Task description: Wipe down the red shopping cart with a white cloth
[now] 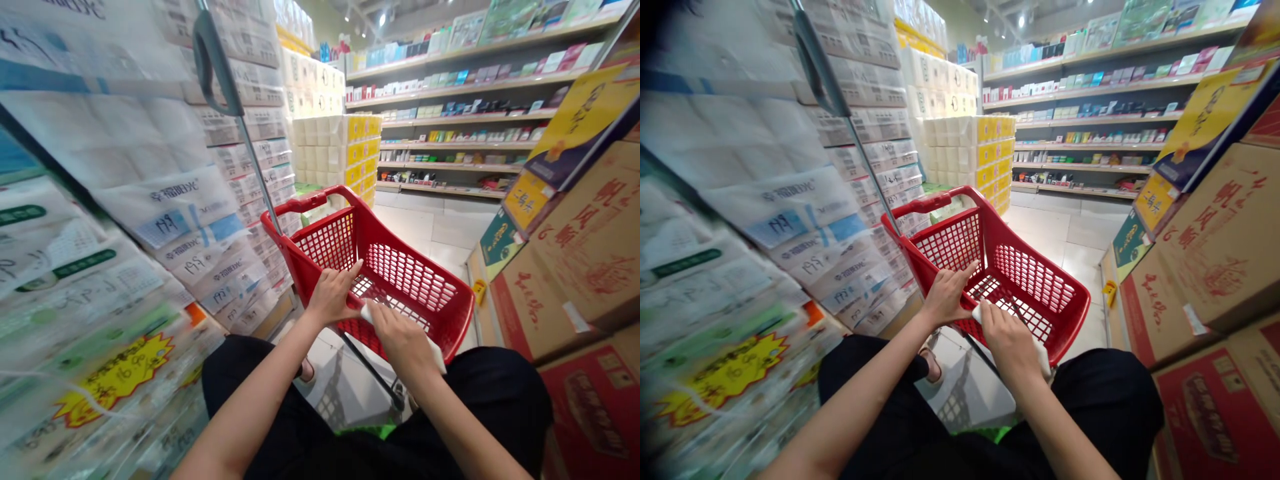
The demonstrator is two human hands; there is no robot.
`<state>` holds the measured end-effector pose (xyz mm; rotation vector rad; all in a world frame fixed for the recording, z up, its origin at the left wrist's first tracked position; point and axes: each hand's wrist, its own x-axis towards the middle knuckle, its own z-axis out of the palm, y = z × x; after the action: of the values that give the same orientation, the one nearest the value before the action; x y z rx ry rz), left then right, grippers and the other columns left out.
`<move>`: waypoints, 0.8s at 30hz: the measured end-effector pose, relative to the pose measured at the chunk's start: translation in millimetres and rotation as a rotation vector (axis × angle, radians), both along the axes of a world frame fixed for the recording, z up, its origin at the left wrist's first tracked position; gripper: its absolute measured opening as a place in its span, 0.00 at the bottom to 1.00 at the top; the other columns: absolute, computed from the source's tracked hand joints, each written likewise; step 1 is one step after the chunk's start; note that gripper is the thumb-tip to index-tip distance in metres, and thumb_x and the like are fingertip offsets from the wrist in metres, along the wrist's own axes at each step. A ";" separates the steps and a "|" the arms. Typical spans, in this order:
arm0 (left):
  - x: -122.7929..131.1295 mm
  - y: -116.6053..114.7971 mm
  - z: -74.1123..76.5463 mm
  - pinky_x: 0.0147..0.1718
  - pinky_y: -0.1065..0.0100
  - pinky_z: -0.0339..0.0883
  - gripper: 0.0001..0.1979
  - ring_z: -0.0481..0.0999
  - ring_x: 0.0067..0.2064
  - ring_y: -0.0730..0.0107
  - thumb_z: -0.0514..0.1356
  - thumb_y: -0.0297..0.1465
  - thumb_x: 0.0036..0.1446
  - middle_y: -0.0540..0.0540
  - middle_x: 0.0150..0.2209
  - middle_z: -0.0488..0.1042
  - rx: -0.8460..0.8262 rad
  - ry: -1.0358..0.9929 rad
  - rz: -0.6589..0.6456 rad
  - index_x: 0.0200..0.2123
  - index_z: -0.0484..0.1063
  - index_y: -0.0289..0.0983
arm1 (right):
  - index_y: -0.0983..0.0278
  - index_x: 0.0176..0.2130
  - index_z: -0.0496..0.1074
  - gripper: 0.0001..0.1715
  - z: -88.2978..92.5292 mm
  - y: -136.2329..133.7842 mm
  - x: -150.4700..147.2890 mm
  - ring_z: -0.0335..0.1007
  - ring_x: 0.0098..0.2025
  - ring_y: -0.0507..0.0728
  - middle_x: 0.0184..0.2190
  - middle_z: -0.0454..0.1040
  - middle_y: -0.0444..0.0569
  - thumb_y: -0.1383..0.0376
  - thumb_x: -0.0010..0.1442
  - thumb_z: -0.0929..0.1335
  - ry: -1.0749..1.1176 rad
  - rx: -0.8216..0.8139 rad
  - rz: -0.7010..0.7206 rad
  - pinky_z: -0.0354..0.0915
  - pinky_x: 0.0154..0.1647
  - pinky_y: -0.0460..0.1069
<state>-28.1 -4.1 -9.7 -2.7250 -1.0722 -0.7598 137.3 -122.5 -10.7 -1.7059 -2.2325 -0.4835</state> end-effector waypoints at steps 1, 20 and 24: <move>0.0 1.0 -0.5 0.50 0.56 0.54 0.54 0.68 0.43 0.56 0.60 0.55 0.48 0.42 0.45 0.71 0.006 -0.001 -0.003 0.69 0.40 0.36 | 0.66 0.56 0.65 0.24 3.3 8.3 -7.5 0.72 0.40 0.59 0.42 0.75 0.57 0.74 0.63 0.57 -0.022 -0.016 -0.022 0.66 0.37 0.51; 2.3 58.6 15.2 0.54 0.58 0.53 0.26 0.67 0.47 0.63 0.51 0.56 0.58 0.48 0.43 0.72 -0.083 0.076 -0.102 0.46 0.74 0.46 | 0.63 0.54 0.68 0.19 -30.2 -18.3 78.1 0.72 0.42 0.56 0.43 0.76 0.52 0.62 0.67 0.60 0.101 0.084 0.049 0.61 0.46 0.50; 21.5 77.1 8.9 0.62 0.53 0.44 0.22 0.65 0.52 0.63 0.46 0.47 0.65 0.48 0.45 0.72 -0.076 0.002 0.032 0.41 0.77 0.44 | 0.64 0.50 0.69 0.16 -31.9 -7.3 64.4 0.71 0.37 0.55 0.37 0.76 0.52 0.64 0.67 0.59 0.068 0.121 -0.057 0.59 0.39 0.48</move>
<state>-6.6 73.0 -0.7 -2.7634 -1.1643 -0.7262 201.7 -129.9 -42.6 -1.7014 -2.0694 -0.5538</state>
